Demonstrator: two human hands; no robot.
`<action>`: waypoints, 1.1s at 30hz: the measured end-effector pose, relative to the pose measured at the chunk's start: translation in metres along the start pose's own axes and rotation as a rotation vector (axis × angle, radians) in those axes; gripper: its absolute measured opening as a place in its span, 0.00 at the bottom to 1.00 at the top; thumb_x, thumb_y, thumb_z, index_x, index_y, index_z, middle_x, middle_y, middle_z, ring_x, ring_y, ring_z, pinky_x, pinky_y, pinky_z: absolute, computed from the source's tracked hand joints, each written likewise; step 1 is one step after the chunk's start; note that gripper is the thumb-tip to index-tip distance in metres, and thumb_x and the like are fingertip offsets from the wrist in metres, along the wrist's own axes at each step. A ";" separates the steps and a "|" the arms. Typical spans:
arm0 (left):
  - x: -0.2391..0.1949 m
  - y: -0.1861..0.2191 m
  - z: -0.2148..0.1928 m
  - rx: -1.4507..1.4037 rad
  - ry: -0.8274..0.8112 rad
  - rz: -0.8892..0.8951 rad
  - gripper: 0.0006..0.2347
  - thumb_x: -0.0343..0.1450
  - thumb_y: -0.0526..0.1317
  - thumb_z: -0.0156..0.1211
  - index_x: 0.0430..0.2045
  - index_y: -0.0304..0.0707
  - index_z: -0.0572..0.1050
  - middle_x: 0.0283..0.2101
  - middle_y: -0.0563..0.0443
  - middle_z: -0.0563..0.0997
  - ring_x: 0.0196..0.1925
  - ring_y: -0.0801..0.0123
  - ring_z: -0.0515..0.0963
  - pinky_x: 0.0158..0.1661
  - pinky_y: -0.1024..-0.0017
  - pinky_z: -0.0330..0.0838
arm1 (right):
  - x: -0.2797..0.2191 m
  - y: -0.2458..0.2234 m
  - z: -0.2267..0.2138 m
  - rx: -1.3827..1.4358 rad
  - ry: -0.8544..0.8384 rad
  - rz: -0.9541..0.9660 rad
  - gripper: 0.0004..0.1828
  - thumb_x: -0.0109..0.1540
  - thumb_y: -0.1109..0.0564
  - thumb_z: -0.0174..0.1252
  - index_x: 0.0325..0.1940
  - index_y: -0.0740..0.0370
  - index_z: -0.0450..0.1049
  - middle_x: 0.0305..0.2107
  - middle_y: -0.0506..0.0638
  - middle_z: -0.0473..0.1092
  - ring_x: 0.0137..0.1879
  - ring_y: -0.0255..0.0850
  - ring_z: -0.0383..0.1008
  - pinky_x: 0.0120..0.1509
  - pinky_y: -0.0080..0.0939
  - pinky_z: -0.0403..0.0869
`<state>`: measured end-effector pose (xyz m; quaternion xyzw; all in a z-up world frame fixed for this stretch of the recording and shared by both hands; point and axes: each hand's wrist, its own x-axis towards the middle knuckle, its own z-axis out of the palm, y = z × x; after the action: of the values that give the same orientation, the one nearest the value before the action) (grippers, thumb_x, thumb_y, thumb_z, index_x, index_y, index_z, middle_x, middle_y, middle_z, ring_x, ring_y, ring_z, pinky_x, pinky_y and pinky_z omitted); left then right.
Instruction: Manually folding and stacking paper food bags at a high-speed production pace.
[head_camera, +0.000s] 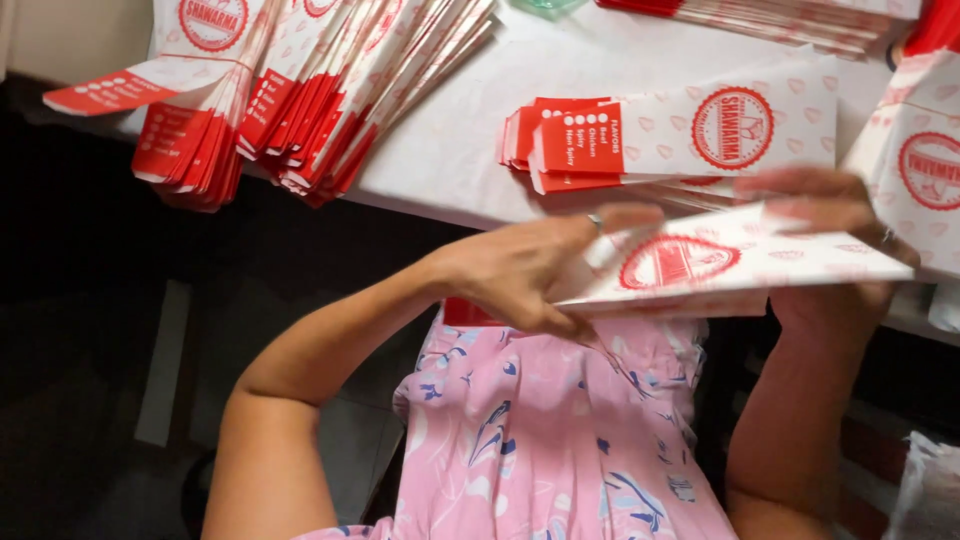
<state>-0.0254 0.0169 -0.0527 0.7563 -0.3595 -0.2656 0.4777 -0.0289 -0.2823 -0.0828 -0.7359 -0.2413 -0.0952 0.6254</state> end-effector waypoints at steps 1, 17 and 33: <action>-0.015 -0.005 -0.011 -0.002 0.005 -0.001 0.48 0.57 0.47 0.73 0.71 0.44 0.48 0.40 0.43 0.84 0.34 0.58 0.85 0.31 0.62 0.77 | 0.012 -0.002 0.000 0.001 -0.005 0.000 0.16 0.69 0.44 0.54 0.46 0.59 0.65 0.58 0.64 0.69 0.59 0.52 0.76 0.68 0.47 0.77; -0.103 -0.088 -0.153 1.064 0.698 -0.355 0.50 0.59 0.69 0.81 0.63 0.20 0.71 0.52 0.16 0.67 0.50 0.28 0.66 0.49 0.36 0.64 | 0.114 0.063 -0.031 -0.756 -0.692 -0.060 0.73 0.32 0.37 0.74 0.78 0.64 0.57 0.73 0.69 0.51 0.77 0.64 0.49 0.79 0.62 0.45; 0.115 -0.109 -0.033 1.036 0.245 -0.087 0.45 0.50 0.38 0.75 0.65 0.21 0.61 0.46 0.41 0.80 0.41 0.56 0.77 0.36 0.61 0.72 | 0.103 0.077 -0.015 -1.107 -0.903 0.050 0.92 0.21 0.35 0.79 0.83 0.49 0.38 0.74 0.75 0.42 0.78 0.74 0.30 0.70 0.85 0.39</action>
<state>0.1001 -0.0266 -0.1457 0.9327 -0.3537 0.0173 0.0687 0.0997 -0.2806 -0.1013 -0.9182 -0.3759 0.1246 0.0011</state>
